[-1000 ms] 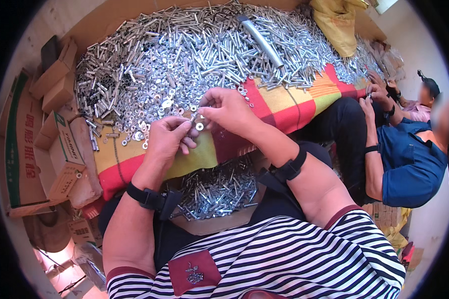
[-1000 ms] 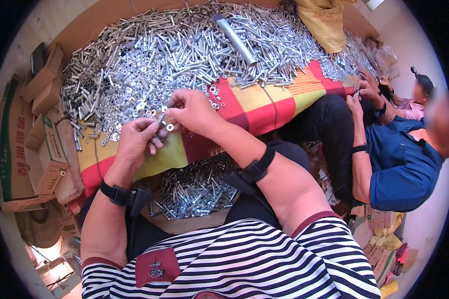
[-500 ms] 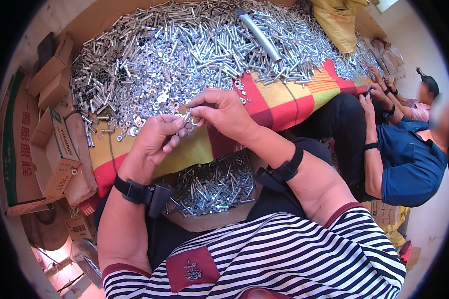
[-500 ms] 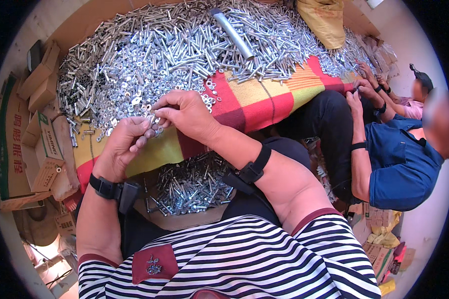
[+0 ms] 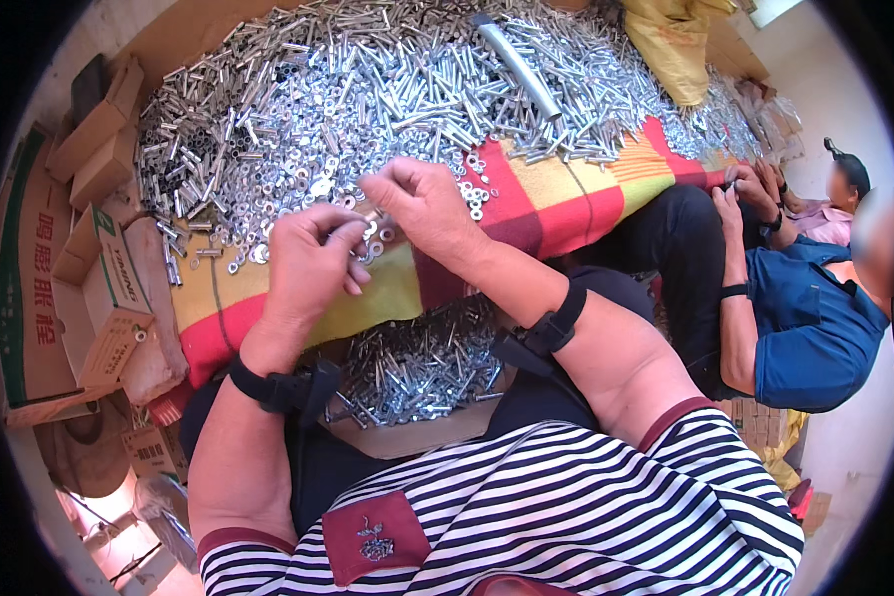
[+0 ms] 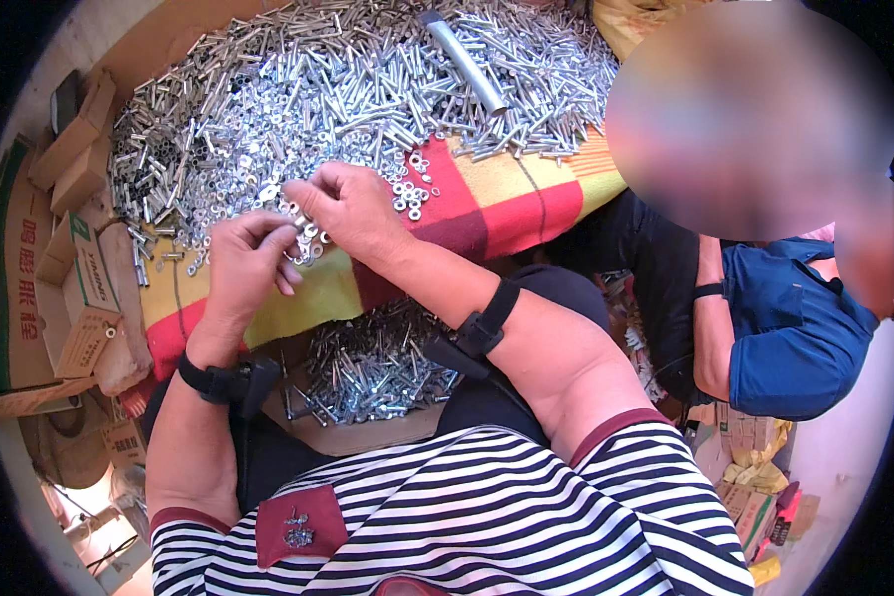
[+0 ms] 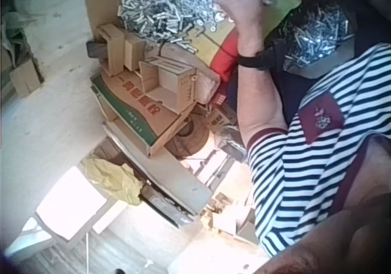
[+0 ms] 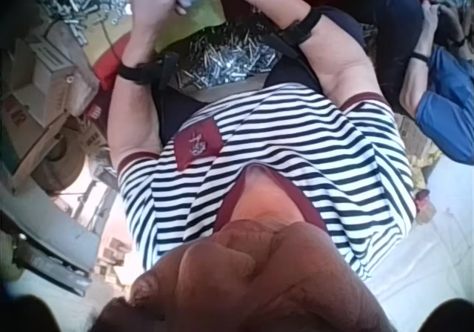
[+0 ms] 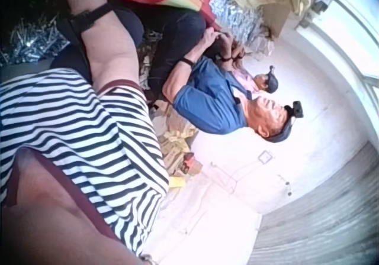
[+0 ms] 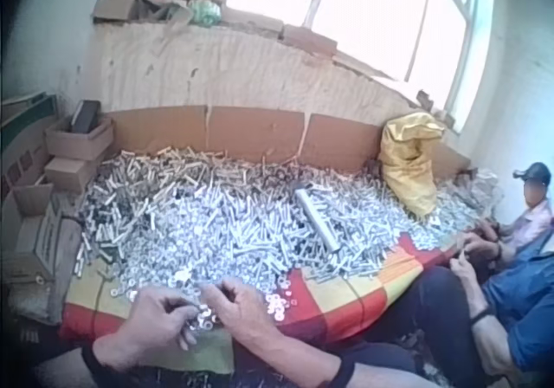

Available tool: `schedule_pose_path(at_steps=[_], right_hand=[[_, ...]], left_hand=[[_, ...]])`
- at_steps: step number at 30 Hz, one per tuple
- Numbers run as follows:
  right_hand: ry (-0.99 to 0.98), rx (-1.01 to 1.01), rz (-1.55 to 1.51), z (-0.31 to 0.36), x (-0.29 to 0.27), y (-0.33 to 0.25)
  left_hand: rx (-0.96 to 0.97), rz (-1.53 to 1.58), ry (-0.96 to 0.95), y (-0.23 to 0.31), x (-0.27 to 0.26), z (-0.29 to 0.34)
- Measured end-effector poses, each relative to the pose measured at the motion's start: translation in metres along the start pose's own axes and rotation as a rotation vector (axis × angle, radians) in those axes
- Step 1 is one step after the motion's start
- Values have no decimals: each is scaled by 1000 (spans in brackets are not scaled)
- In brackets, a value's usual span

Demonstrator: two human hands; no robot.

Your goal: The person is sorting and assembling small metal washers onto bolts.

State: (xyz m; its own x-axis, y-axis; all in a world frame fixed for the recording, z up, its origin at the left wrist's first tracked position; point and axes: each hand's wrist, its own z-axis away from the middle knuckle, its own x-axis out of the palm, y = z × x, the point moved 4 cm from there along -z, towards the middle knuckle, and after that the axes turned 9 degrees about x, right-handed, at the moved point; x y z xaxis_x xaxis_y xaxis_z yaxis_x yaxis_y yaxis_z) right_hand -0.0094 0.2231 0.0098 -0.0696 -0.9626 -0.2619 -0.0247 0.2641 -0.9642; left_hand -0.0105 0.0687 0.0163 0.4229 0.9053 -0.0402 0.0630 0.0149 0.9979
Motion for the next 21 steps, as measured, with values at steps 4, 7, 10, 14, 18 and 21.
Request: schedule_pose_path(at_steps=[4,7,10,14,18,21], right_hand=[[-33,66,-587,0,2,-3],[-71,60,-805,19,10,-22],[-107,-17,-907,49,20,-52],[-17,-90,-453,39,-4,-50],[226,-292,503,18,-16,-31],[113,-178,904,14,-8,-8]], left_hand=[[-70,100,-124,-7,26,11],[-92,158,-117,-14,20,5],[-42,142,225,-10,-14,-7],[-16,124,116,-2,-25,-8],[-217,24,-439,5,-8,12],[-341,-115,-532,6,1,21]])
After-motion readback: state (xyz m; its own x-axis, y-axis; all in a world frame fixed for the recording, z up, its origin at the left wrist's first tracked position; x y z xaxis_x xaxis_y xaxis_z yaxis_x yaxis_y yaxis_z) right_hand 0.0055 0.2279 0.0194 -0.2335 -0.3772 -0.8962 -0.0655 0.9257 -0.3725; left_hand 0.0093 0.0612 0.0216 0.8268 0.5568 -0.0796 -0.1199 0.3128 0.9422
